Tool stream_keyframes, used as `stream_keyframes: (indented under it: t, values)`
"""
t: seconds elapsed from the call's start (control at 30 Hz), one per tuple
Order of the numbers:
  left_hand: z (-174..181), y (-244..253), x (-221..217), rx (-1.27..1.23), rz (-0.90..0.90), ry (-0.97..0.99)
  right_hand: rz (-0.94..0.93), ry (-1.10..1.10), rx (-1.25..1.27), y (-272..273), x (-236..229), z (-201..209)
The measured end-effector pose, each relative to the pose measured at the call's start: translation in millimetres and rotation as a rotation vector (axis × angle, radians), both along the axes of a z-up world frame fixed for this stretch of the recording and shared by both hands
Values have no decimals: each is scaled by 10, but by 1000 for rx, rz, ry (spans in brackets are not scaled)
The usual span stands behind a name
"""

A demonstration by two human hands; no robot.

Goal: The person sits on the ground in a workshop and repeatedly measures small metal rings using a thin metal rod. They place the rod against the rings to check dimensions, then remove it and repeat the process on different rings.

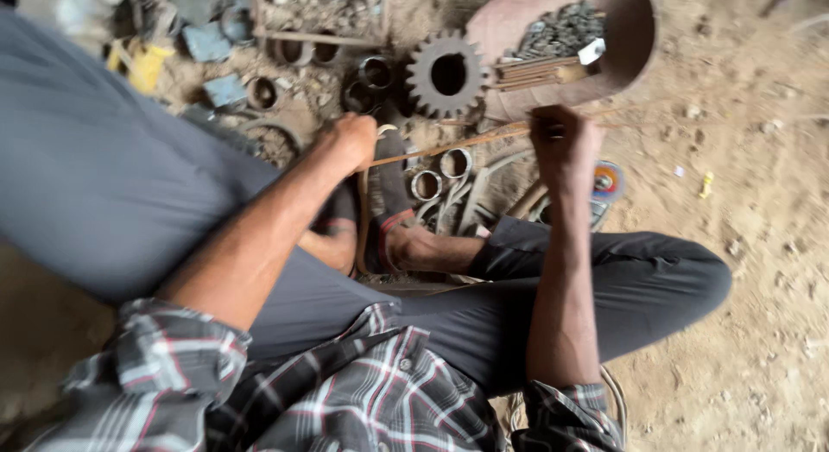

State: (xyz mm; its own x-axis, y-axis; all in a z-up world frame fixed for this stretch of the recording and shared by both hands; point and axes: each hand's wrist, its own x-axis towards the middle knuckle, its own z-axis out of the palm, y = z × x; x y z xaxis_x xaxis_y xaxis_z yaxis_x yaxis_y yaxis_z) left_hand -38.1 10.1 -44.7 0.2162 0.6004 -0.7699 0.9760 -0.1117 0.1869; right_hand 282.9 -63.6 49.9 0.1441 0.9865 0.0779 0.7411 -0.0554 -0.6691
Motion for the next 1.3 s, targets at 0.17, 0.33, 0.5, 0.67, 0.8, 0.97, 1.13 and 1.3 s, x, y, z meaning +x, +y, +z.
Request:
stream_keyframes:
  t: [0.17,0.33,0.5,0.67,0.8,0.97,1.13,1.3]
  values:
    - [84,24,-9,-86,-173,57,89,-58,-61,21,-251,41]
    - [288,-11,14,-82,-166,85,78,-27,30,-17,-243,287]
    - [439,-78,73,-47,-113,98,-39,15,105,-4,-85,438]
    - [442,-72,92,-29,-120,107,-52,2,128,-20,-44,379]
    - [482,-90,79,-24,-153,98,-42,8,116,-24,-56,350]
    - [561,-107,111,13,-147,85,-56,-6,94,-14,-53,359]
    - [444,-93,101,84,-166,66,-58,13,100,-35,-34,377]
    - [85,-141,39,226,-208,-2,-55,5,99,-44,-2,341]
